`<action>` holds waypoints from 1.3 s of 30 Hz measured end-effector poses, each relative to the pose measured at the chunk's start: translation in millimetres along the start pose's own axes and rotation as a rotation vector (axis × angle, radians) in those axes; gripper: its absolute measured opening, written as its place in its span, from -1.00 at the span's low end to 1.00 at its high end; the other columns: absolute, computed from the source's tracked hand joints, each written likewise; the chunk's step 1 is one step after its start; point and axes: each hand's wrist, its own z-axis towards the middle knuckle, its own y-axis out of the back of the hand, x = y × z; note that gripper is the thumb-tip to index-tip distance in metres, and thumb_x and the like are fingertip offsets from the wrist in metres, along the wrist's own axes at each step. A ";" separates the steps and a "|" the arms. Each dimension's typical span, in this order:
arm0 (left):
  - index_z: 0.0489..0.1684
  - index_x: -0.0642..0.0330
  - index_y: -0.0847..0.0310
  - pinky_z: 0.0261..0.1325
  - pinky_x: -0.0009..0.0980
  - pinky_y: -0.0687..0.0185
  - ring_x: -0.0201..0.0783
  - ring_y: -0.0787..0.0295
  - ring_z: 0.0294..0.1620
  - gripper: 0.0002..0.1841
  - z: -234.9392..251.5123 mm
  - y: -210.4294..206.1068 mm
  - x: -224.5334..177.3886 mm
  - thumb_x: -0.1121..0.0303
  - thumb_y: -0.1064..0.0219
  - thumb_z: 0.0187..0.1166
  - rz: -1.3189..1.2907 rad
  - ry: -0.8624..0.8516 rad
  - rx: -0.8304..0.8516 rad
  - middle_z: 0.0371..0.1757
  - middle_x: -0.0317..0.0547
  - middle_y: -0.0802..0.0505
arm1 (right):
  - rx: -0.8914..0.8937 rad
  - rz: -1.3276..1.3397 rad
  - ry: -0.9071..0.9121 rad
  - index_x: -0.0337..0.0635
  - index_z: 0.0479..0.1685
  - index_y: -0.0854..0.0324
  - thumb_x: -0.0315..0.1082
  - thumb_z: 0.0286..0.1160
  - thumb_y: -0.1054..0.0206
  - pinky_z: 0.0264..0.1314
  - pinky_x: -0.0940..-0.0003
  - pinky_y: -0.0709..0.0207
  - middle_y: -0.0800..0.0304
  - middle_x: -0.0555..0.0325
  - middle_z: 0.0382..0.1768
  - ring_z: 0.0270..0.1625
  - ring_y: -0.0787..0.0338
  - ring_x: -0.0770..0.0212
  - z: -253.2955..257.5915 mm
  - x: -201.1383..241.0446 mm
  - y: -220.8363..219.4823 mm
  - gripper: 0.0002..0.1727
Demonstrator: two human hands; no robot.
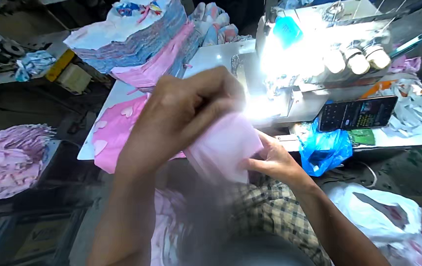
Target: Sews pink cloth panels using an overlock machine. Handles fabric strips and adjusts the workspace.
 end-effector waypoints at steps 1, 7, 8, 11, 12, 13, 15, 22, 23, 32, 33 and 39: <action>-0.08 0.29 -0.66 -0.21 -0.80 -0.49 -0.80 -0.57 -0.31 -0.80 -3.1 4.5 4.7 0.32 -0.21 0.76 -0.001 0.017 -0.040 -0.28 -0.41 -0.76 | -0.043 -0.008 -0.049 -0.22 0.24 -0.65 -0.50 0.34 -0.54 0.05 0.45 -0.77 -0.88 0.26 -0.12 -0.06 -0.85 0.42 -4.2 3.9 -0.9 -0.56; 0.00 0.00 -0.58 -0.07 -0.79 -0.59 -0.84 -0.65 -0.18 -0.91 -26.6 12.2 22.2 0.27 -0.20 0.79 0.004 0.127 -0.375 -0.16 -0.75 -0.74 | -0.150 -0.112 -0.027 -0.25 0.06 -0.74 -0.53 0.43 -0.45 -0.01 0.51 -0.78 -0.86 0.20 -0.18 -0.15 -0.84 0.39 -14.6 -0.3 7.8 -0.76; 0.00 0.01 -0.58 -0.08 -0.79 -0.58 -0.85 -0.64 -0.19 -0.91 -28.0 9.8 22.1 0.28 -0.20 0.79 0.008 0.122 -0.393 -0.16 -0.75 -0.73 | -0.156 -0.139 -0.011 -0.24 0.11 -0.73 -0.50 0.46 -0.45 0.07 0.48 -0.78 -0.84 0.18 -0.06 -0.05 -0.84 0.37 -13.7 0.0 7.0 -0.74; -0.02 0.09 -0.59 -0.09 -0.77 -0.59 -0.82 -0.65 -0.19 -0.86 -25.2 2.8 17.2 0.25 -0.19 0.79 -0.029 0.072 -0.306 -0.17 -0.66 -0.75 | -0.139 -0.173 0.026 -0.25 0.54 -0.52 -0.32 0.43 -0.50 0.48 0.37 -0.61 -0.63 0.10 0.48 0.48 -0.65 0.28 -6.6 -1.1 3.5 -0.37; -0.04 0.14 -0.59 -0.11 -0.76 -0.59 -0.80 -0.64 -0.22 -0.83 -22.4 0.4 14.4 0.24 -0.20 0.79 -0.055 0.053 -0.250 -0.19 -0.60 -0.76 | -0.117 -0.165 0.050 -0.28 0.66 -0.38 -0.29 0.37 -0.54 0.60 0.33 -0.51 -0.52 0.06 0.61 0.61 -0.54 0.25 -2.8 -2.6 2.1 -0.22; -0.04 0.16 -0.59 -0.13 -0.77 -0.60 -0.80 -0.65 -0.24 -0.82 -19.7 -2.0 11.4 0.24 -0.21 0.78 -0.081 0.043 -0.192 -0.22 -0.58 -0.77 | -0.100 -0.152 0.067 -0.29 0.73 -0.27 -0.26 0.32 -0.59 0.64 0.34 -0.46 -0.46 0.08 0.65 0.66 -0.48 0.27 0.5 -3.5 0.2 -0.10; -0.07 0.20 -0.61 -0.20 -0.78 -0.57 -0.78 -0.62 -0.31 -0.82 -15.5 -6.6 8.0 0.27 -0.23 0.76 -0.124 0.037 -0.118 -0.29 -0.51 -0.76 | -0.082 -0.100 0.055 -0.21 0.75 -0.24 -0.36 0.27 -0.61 0.53 0.44 -0.54 -0.60 0.20 0.54 0.53 -0.60 0.39 4.9 -2.3 -4.2 -0.06; 0.01 0.00 -0.61 -0.06 -0.77 -0.58 -0.84 -0.64 -0.16 -0.90 -32.0 9.4 25.0 0.26 -0.21 0.78 -0.021 0.111 -0.348 -0.15 -0.76 -0.73 | -0.093 -0.096 -0.044 -0.27 0.01 -0.72 -0.54 0.41 -0.47 -0.09 0.56 -0.75 -0.84 0.18 -0.21 -0.20 -0.82 0.42 -9.0 -7.3 -1.4 -0.79; 0.00 0.00 -0.60 -0.08 -0.78 -0.57 -0.85 -0.63 -0.19 -0.90 -35.0 8.3 26.8 0.26 -0.21 0.78 -0.001 0.123 -0.399 -0.17 -0.76 -0.73 | -0.102 -0.126 -0.036 -0.28 -0.04 -0.73 -0.53 0.42 -0.47 -0.11 0.57 -0.74 -0.83 0.19 -0.22 -0.21 -0.80 0.43 -10.5 -6.6 -0.8 -0.83; 0.04 0.11 -0.64 -0.01 -0.71 -0.61 -0.70 -0.71 -0.08 -0.87 -64.5 -12.5 19.0 0.34 -0.21 0.79 0.175 0.140 -0.724 -0.07 -0.51 -0.78 | -0.255 -0.834 0.220 -0.17 -0.07 -0.84 -0.33 0.57 -0.40 0.00 0.67 -0.64 -0.83 0.21 -0.12 -0.05 -0.78 0.51 -12.9 23.5 -2.8 -0.84; 0.03 0.11 -0.68 0.06 -0.62 -0.66 -0.61 -0.76 -0.03 -0.87 -62.6 -8.5 19.4 0.34 -0.23 0.77 0.158 0.078 -0.761 -0.04 -0.46 -0.82 | -0.271 -0.881 0.260 -0.17 -0.08 -0.85 -0.34 0.57 -0.40 0.00 0.66 -0.64 -0.84 0.19 -0.11 -0.04 -0.79 0.48 -15.7 34.1 -2.4 -0.85; -0.21 0.27 -0.71 -0.17 -0.77 -0.49 -0.80 -0.59 -0.31 -0.86 33.7 -9.2 48.0 0.40 -0.29 0.67 0.101 -0.086 -0.672 -0.29 -0.47 -0.79 | -0.373 -0.677 0.236 -0.09 0.02 -0.63 -0.36 0.66 -0.30 0.16 0.68 -0.69 -0.80 0.37 0.02 0.12 -0.76 0.61 -25.3 54.6 8.3 -0.90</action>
